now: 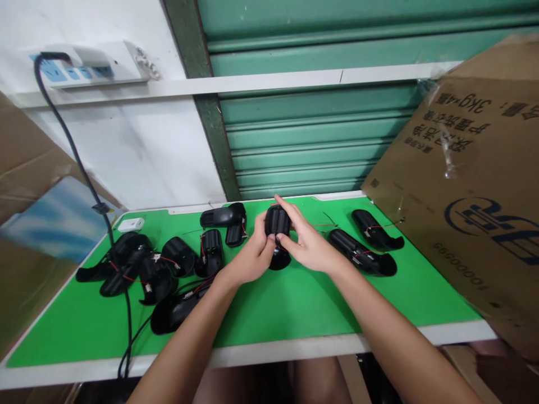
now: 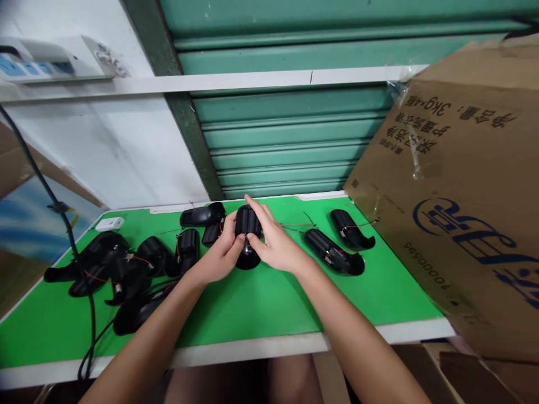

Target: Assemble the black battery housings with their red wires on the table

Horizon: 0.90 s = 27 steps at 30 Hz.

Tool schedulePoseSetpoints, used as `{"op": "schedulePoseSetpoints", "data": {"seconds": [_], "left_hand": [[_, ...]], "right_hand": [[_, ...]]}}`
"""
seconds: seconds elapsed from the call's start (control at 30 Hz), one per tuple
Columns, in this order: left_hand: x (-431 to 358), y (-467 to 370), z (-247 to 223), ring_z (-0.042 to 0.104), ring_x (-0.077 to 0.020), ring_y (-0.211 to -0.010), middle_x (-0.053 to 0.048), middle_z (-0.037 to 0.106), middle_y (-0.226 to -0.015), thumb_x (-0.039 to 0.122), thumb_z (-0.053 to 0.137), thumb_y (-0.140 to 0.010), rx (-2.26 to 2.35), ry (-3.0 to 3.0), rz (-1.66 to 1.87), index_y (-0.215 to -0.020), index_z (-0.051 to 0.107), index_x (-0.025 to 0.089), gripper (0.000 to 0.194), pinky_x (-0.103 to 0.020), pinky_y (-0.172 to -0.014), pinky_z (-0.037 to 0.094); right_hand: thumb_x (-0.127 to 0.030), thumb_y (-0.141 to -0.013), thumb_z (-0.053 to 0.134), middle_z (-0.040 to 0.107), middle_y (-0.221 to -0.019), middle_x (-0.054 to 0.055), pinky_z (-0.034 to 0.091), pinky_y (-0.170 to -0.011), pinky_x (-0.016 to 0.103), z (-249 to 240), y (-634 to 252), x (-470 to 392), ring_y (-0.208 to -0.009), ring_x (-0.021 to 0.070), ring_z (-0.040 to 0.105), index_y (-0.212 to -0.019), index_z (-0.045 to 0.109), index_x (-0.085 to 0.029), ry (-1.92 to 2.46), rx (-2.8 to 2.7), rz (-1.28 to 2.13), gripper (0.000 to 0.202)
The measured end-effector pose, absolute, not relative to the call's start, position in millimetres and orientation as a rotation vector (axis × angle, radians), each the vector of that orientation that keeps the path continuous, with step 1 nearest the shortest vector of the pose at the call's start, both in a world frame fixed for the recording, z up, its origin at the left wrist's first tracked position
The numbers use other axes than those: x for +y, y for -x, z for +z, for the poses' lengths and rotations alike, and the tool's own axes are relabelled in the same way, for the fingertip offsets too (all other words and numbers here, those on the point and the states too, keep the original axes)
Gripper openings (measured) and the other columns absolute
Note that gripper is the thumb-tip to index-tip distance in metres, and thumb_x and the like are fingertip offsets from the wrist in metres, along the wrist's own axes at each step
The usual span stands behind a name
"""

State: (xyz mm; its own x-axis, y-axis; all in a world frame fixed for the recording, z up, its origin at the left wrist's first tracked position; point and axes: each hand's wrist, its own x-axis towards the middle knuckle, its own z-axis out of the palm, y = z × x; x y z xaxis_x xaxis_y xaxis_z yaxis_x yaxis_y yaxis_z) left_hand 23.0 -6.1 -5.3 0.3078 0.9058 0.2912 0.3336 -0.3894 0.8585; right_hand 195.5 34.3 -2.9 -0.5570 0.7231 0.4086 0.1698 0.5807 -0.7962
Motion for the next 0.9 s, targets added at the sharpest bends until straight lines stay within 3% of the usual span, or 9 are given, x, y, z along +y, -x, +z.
{"op": "schedulePoseSetpoints", "data": {"seconds": [0.1, 0.43, 0.7, 0.8, 0.9], "left_hand": [[-6.2, -23.9, -6.7, 0.037, -0.0279, -0.148, -0.021, 0.039, -0.153, 0.028, 0.034, -0.103, 1.133, -1.877, 1.044, -0.153, 0.016, 0.011, 0.056, -0.046, -0.125, 0.030], [-6.5, -25.9, -8.7, 0.036, -0.0285, -0.147, -0.018, 0.040, -0.154, 0.021, 0.039, -0.097, 1.104, -1.860, 1.058, -0.155, 0.016, 0.013, 0.062, -0.047, -0.125, 0.030], [-4.7, -29.2, -8.0, 0.043, -0.0260, -0.142, -0.013, 0.046, -0.147, 0.036, 0.034, -0.103, 1.238, -1.696, 1.094, -0.148, 0.028, 0.017, 0.049, -0.045, -0.124, 0.032], [-1.9, -26.5, -11.0, 0.041, -0.0252, -0.144, -0.013, 0.044, -0.150, 0.035, 0.037, -0.103, 1.198, -1.678, 1.065, -0.149, 0.024, 0.019, 0.051, -0.045, -0.124, 0.031], [0.4, -24.8, -15.6, 0.042, -0.0249, -0.146, -0.014, 0.041, -0.153, 0.037, 0.042, -0.103, 1.111, -1.685, 1.059, -0.151, 0.020, 0.021, 0.056, -0.046, -0.125, 0.031]], "right_hand": [[-0.020, -0.096, 0.048, 0.042, -0.154, 0.012, 0.038, -0.123, 0.047, -5.8, -193.5, 34.3, -0.145, 0.0238, 0.043, -0.163, 0.021, -0.026, 0.699, -2.039, 0.939, 0.073], [-0.013, -0.090, 0.047, 0.036, -0.157, 0.014, 0.027, -0.128, 0.048, -7.8, -188.6, 33.2, -0.150, 0.0232, 0.035, -0.160, 0.023, -0.022, 0.723, -2.008, 0.919, 0.075], [-0.016, -0.088, 0.052, 0.039, -0.158, 0.011, 0.029, -0.127, 0.046, -11.9, -188.1, 38.4, -0.150, 0.0232, 0.037, -0.162, 0.025, -0.025, 0.677, -1.937, 1.021, 0.079], [-0.019, -0.090, 0.051, 0.040, -0.160, 0.007, 0.031, -0.126, 0.044, -6.2, -192.0, 40.7, -0.145, 0.0226, 0.044, -0.161, 0.029, -0.027, 0.690, -1.910, 1.153, 0.075], [-0.026, -0.093, 0.050, 0.043, -0.159, 0.006, 0.043, -0.117, 0.045, -2.7, -194.7, 43.5, -0.125, 0.0222, 0.061, -0.159, 0.033, -0.029, 0.759, -1.816, 1.307, 0.069]]}}
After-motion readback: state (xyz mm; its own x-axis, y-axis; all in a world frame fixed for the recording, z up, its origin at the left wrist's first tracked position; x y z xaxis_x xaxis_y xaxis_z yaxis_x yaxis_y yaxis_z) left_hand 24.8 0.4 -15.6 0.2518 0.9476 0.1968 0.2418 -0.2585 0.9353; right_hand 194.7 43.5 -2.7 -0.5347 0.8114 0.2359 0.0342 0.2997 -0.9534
